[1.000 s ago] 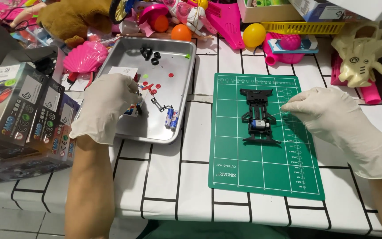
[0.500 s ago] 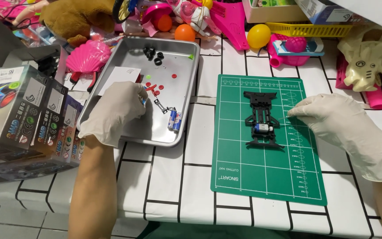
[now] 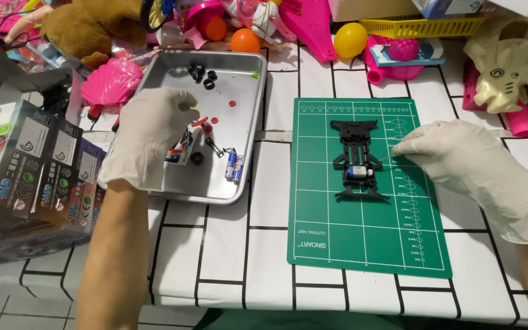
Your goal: Assembling a toy car chassis by installing the motor and internal gears
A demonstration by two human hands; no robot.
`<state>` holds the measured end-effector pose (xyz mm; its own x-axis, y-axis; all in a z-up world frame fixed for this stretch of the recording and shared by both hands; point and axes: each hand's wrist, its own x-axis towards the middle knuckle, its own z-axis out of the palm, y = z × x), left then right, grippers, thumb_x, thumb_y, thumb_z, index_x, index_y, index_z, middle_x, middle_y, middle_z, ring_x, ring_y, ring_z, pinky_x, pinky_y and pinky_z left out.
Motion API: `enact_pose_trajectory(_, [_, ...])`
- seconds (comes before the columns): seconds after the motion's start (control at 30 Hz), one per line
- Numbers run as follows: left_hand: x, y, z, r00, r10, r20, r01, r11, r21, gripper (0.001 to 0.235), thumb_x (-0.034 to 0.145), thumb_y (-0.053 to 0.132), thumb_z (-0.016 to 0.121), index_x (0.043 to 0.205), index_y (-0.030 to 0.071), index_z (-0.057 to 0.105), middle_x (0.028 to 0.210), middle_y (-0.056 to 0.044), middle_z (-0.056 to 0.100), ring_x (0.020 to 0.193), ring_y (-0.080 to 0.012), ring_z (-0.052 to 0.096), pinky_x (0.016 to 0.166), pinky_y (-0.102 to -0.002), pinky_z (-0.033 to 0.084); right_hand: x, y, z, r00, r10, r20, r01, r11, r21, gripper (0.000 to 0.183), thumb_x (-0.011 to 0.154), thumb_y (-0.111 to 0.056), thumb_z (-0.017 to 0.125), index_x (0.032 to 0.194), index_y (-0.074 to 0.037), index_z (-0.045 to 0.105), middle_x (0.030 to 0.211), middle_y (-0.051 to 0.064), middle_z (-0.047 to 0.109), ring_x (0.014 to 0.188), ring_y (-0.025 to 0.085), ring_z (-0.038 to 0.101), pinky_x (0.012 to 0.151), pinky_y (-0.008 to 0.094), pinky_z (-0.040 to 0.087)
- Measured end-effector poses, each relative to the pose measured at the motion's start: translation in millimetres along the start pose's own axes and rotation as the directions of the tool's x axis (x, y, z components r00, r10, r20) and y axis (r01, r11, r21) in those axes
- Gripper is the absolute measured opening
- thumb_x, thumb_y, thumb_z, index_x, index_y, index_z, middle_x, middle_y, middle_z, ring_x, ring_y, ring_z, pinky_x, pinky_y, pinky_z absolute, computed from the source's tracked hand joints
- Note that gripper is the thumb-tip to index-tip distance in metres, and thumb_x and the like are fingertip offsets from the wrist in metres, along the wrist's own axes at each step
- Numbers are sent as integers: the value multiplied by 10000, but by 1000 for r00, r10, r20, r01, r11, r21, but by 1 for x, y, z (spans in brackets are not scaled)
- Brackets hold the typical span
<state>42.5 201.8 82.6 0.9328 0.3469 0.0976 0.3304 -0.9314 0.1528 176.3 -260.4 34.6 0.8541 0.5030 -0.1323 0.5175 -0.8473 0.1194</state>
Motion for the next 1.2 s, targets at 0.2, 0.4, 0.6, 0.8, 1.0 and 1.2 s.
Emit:
enact_pose_trajectory(0.2, [72,2,10,987,157,-30,-159,984,-83,319,932,226,745,1251,222,759,1223,-90,739,1127,-292,665,994,-506,519,7,12,16,995,-93,-34,98,976,196,302,961,-425,541,1096,-459,808,1151,-214,780,1067,102,717,885,283,561])
enact_pose_trajectory(0.4, [124,4,49,985,144,92,-162,960,229,303,934,479,738,929,184,807,879,-73,747,851,-310,713,690,-443,570,1,-1,-2,995,-50,81,34,983,182,294,948,-414,566,1126,-441,798,1184,-220,760,1121,102,691,941,310,546])
enact_pose_trajectory(0.6, [154,-22,92,951,286,-121,-231,912,340,51,878,283,761,901,295,804,801,-37,723,775,-295,700,620,-463,569,-16,-32,-22,958,168,235,-284,414,865,84,919,-80,760,955,-11,793,845,119,789,752,195,716,707,264,562])
enact_pose_trajectory(0.8, [161,-20,101,958,249,-144,-182,913,366,250,822,528,814,864,282,805,852,-59,714,813,-297,681,588,-420,545,-11,-5,3,979,-203,33,201,979,43,315,945,-326,537,1126,-407,781,1148,-170,750,1002,212,711,778,421,609])
enact_pose_trajectory(1.0, [156,-17,86,903,343,-259,-215,883,418,207,820,346,781,986,224,764,832,-54,731,807,-317,702,572,-462,549,-25,-6,-3,976,-208,62,206,977,50,316,974,-390,488,1086,-385,784,1080,-186,757,974,158,727,764,388,584])
enact_pose_trajectory(1.2, [11,107,-2,737,567,-367,-673,575,-465,211,924,-117,725,1108,-19,756,1064,-221,764,918,-251,763,876,-288,663,-23,-16,-3,970,-147,192,158,986,-43,324,953,-414,487,1153,-478,734,1148,-255,699,985,139,719,780,387,598])
